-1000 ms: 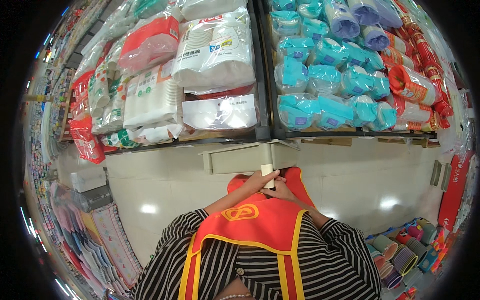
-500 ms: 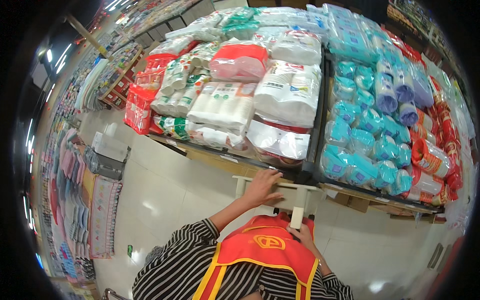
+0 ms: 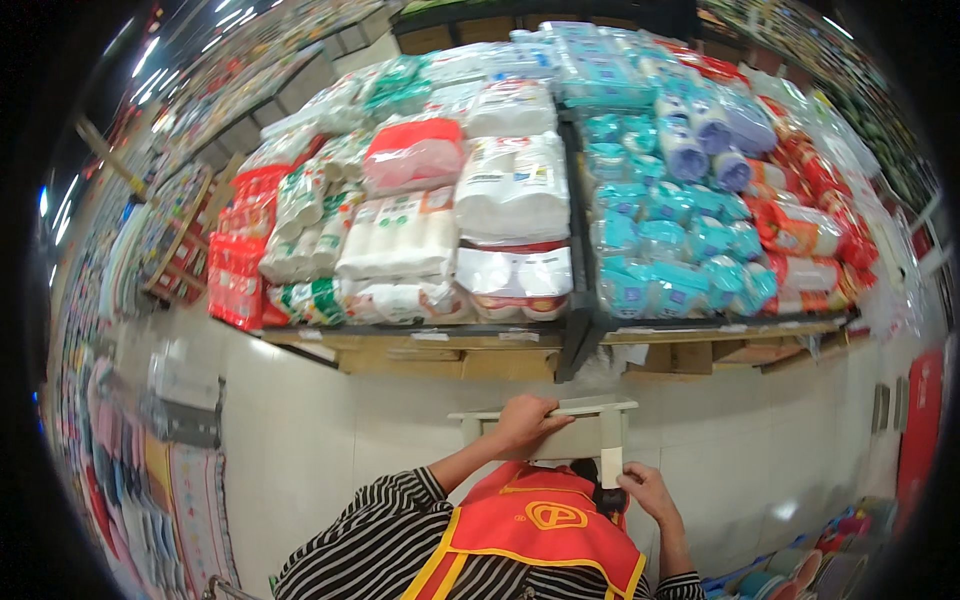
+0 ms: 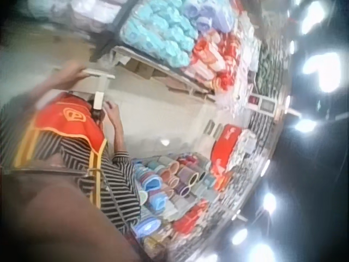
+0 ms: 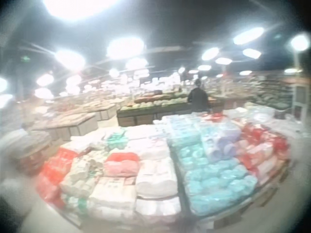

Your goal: The person assembles a small gray plastic shelf by attaching white cylindrical legs with black caps. They insert the legs into the shelf's holes and rotate them to secure the connections. The person then places the assembled shelf onto a store shelf.

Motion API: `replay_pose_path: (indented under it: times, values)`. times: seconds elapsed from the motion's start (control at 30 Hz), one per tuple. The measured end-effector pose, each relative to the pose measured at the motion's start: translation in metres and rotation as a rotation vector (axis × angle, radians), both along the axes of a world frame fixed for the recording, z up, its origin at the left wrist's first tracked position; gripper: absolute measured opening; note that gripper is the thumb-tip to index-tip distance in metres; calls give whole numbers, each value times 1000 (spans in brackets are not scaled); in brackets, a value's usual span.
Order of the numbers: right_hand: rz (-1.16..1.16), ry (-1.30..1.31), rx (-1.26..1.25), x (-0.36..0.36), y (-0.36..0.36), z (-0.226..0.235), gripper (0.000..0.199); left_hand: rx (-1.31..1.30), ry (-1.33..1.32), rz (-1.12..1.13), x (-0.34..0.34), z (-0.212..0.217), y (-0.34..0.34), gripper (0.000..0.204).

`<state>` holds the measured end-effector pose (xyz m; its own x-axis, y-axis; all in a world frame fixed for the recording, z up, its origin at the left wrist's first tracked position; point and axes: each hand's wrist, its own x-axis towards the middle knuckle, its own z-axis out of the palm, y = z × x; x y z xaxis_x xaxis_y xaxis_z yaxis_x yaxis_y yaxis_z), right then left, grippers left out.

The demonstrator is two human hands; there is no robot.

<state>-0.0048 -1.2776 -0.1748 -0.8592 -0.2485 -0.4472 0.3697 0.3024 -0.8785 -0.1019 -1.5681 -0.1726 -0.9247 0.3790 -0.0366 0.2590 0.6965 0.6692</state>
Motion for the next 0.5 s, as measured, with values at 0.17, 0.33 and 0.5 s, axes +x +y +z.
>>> replay_pose_path:
  times: [0.17, 0.33, 0.5]
  values:
    - [-335, 76, -96, 21, 29, 5, 22, -61, -73, -27, 21, 1, 40, 49]
    - [-368, 130, -75, 55, 87, -19, 23, -77, -125, -21, 37, 6, 109, 47]
    - [-574, 165, -107, 108, 196, -16, 18, -131, -136, -20, 43, 4, 199, 45]
